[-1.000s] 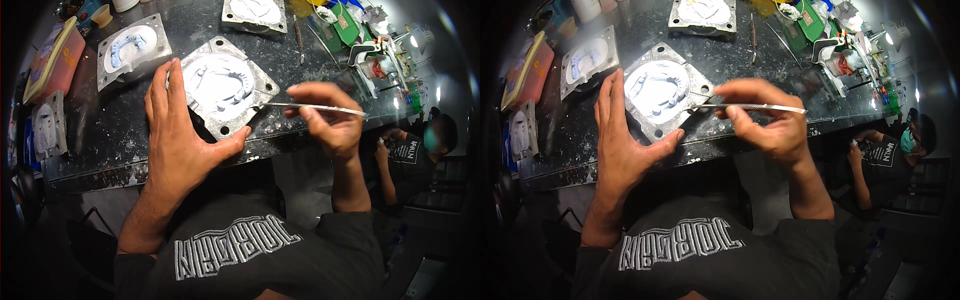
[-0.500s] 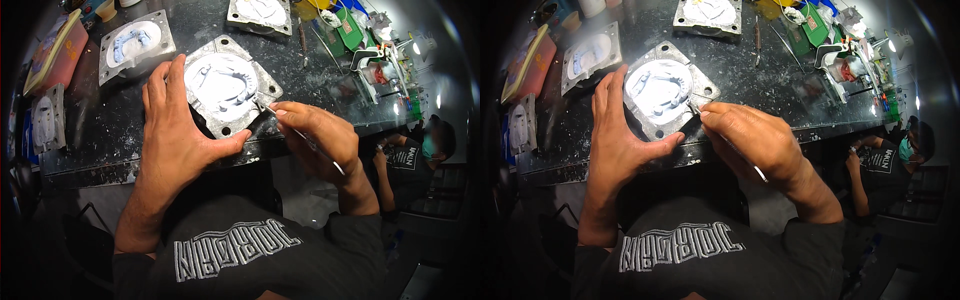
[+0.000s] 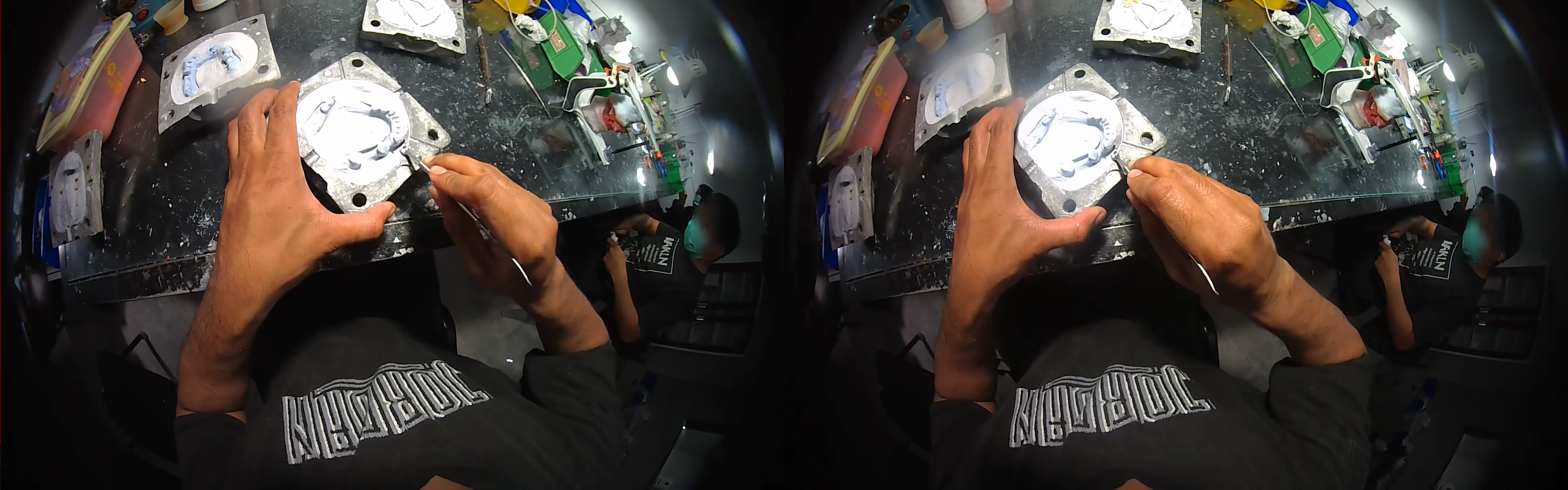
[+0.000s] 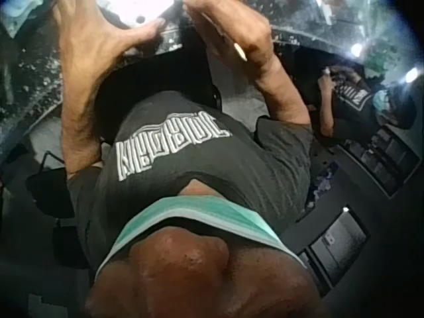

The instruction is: The person cleans a workbench, then uses a sculpting tool to shape white clay inside a square mold. They repeatedly smooth and refine the clay surface with the tool.

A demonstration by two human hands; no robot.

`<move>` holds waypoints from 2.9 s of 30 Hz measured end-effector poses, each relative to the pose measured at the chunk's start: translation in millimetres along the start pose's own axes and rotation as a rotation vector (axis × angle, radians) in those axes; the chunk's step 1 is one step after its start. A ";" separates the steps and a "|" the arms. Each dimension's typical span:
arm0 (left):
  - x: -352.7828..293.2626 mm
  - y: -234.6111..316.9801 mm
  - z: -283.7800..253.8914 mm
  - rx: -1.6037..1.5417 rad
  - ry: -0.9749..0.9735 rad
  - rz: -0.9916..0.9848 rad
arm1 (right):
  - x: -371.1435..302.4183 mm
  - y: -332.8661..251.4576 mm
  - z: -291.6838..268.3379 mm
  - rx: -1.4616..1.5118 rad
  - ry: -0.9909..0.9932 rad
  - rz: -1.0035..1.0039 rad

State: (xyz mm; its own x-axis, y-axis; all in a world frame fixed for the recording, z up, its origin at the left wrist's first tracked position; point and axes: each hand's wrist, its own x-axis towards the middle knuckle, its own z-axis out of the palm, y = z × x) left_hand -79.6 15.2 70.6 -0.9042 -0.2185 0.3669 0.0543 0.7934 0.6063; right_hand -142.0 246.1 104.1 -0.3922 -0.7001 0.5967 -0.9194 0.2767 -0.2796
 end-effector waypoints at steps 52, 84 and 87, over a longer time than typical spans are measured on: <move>0.7 -7.4 3.4 -0.079 -0.036 -0.025 | 22.2 32.5 -17.9 0.466 -0.166 0.447; 2.2 -11.4 4.2 -0.174 -0.058 0.005 | 54.2 74.6 -30.0 1.033 -0.410 0.700; 1.8 -11.2 4.8 -0.165 -0.059 0.001 | 54.9 75.0 -30.7 1.024 -0.435 0.700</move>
State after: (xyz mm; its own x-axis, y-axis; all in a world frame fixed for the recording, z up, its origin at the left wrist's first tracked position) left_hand -83.9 8.6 61.0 -0.9272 -0.1801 0.3283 0.1196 0.6882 0.7156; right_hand -233.5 248.6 139.0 -0.5546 -0.8198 -0.1423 -0.0116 0.1786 -0.9839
